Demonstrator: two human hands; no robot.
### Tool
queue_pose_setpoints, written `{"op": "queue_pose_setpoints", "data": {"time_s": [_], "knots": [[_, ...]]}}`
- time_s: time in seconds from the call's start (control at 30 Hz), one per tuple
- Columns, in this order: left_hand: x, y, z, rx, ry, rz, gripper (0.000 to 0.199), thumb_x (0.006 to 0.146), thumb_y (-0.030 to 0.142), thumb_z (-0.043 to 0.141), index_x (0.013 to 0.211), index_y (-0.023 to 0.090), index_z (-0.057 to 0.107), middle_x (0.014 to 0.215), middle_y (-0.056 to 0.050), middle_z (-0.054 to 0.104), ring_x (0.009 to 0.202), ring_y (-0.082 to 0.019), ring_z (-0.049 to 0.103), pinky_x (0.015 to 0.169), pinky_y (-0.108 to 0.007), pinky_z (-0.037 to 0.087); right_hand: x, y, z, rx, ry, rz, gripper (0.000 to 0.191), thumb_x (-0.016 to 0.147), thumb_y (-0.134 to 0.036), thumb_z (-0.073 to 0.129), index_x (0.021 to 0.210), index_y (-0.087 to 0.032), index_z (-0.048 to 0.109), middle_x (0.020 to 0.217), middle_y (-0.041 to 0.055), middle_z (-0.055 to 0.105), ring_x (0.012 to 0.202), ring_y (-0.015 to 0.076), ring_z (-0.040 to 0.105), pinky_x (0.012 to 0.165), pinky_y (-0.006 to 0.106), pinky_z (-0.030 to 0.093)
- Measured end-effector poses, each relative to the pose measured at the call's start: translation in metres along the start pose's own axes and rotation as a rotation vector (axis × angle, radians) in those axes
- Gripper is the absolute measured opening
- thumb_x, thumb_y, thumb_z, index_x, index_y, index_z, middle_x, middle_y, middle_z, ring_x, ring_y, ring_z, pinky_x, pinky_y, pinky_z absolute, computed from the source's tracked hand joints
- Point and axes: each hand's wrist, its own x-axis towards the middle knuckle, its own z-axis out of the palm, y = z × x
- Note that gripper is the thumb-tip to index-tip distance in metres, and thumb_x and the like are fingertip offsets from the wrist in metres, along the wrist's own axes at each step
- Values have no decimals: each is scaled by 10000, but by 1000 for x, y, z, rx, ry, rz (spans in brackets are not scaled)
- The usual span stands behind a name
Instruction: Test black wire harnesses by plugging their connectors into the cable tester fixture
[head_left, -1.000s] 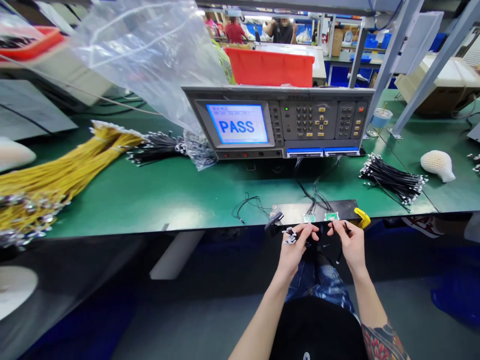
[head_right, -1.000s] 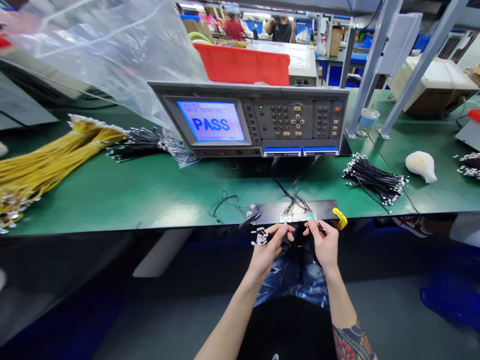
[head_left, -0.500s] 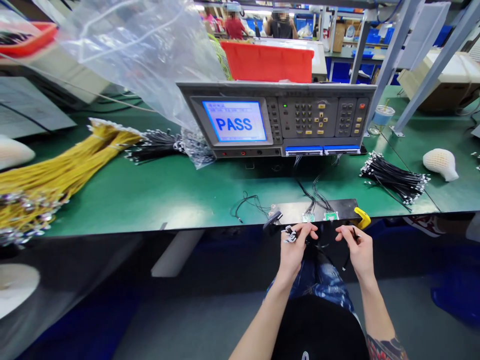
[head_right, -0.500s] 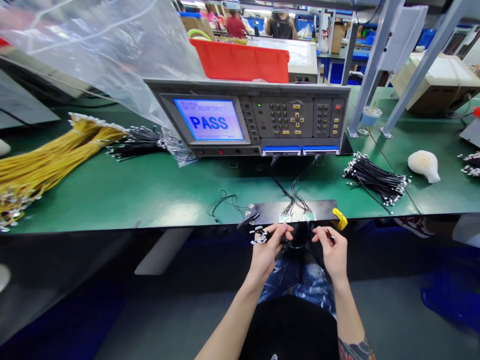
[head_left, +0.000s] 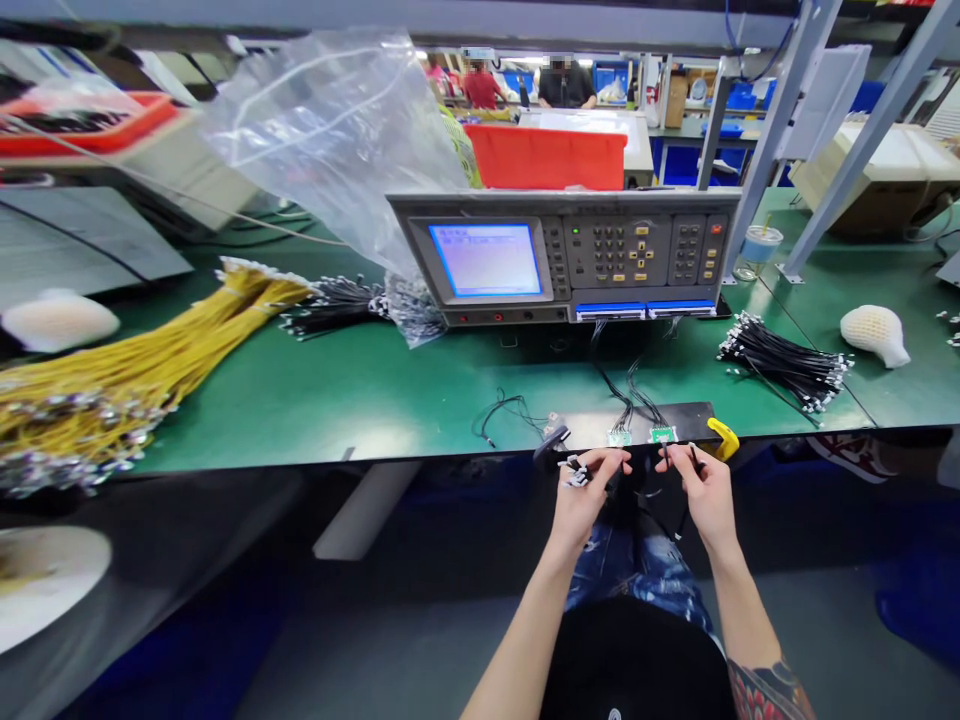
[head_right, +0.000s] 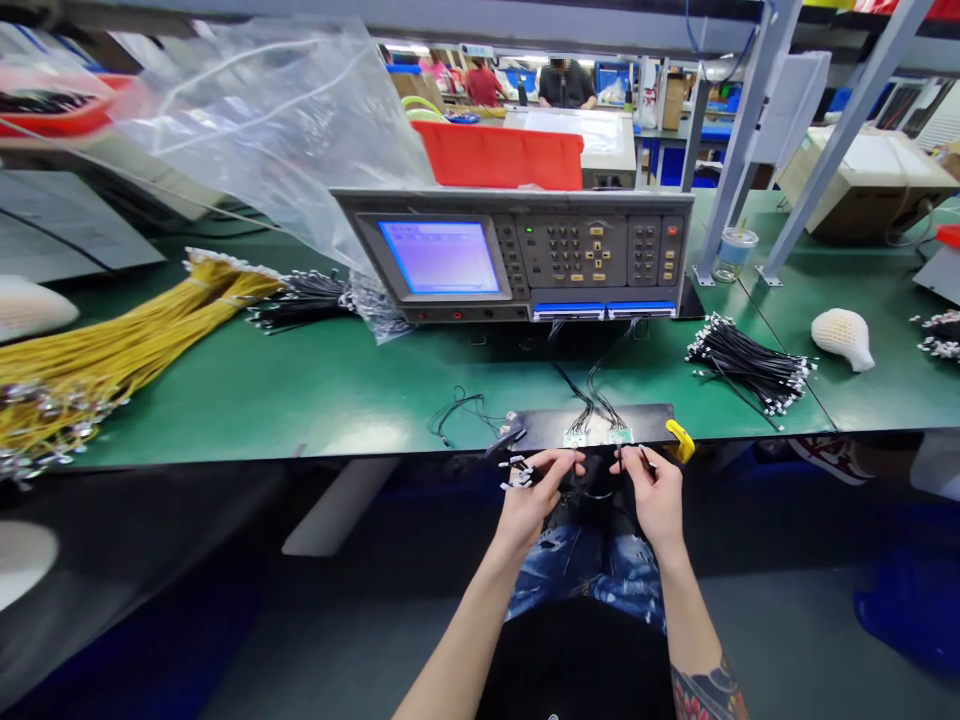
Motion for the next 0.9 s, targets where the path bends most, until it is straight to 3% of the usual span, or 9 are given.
{"op": "queue_pose_setpoints", "data": {"time_s": [0.1,0.17,0.23,0.33,0.47,0.6,0.73,0.9], "knots": [[-6,6,-5,-5,-139,1,330,768,479,818,660,171,774,615,-55,696,543,-137,550,460,-218,321,1,-2,9,86,-95,52,427,921,-584,692,817,-174,751,653,40,724,507,128,486,496,262,370],[-12,9,-9,-17,-219,-54,348,778,493,825,676,165,773,618,-55,690,511,-116,500,441,-212,264,0,-4,8,202,-198,108,488,884,-662,714,751,-195,666,502,-26,570,438,102,358,454,250,290],[-17,9,-12,-45,-270,-123,389,791,544,825,770,157,797,669,-55,710,441,-69,373,416,-213,172,-3,-9,2,310,-268,127,516,868,-690,729,701,-227,573,442,-88,393,432,101,307,463,254,319],[-24,9,-15,-79,-348,-209,481,774,626,829,882,158,804,710,-39,718,396,-28,233,404,-219,118,-10,-19,-10,390,-260,83,503,916,-670,692,707,-255,500,495,-104,302,472,127,373,512,279,424],[-28,10,-9,-14,-454,-238,428,795,583,816,809,156,792,637,-28,696,391,-44,264,407,-219,159,-18,-31,-13,221,-238,20,403,897,-601,751,803,-232,617,589,-94,375,453,78,247,413,224,272],[-30,11,1,29,-469,-126,313,801,450,811,657,176,760,620,-55,712,558,-172,588,533,-260,440,-23,-33,0,40,-430,1,254,866,-406,799,1041,-223,813,565,-66,527,435,82,378,429,219,338],[-30,8,3,-2,-507,-138,262,779,421,845,717,170,800,651,-59,729,645,-217,665,664,-314,531,-25,-33,10,51,-454,10,191,865,-379,780,871,-209,868,699,36,757,442,124,553,429,244,437],[-31,4,-1,-71,-566,-174,315,741,462,894,714,164,795,681,-57,723,612,-184,617,633,-294,512,-25,-34,9,33,-423,-53,167,829,-371,835,864,-214,880,655,31,721,459,127,540,423,245,425]]}}
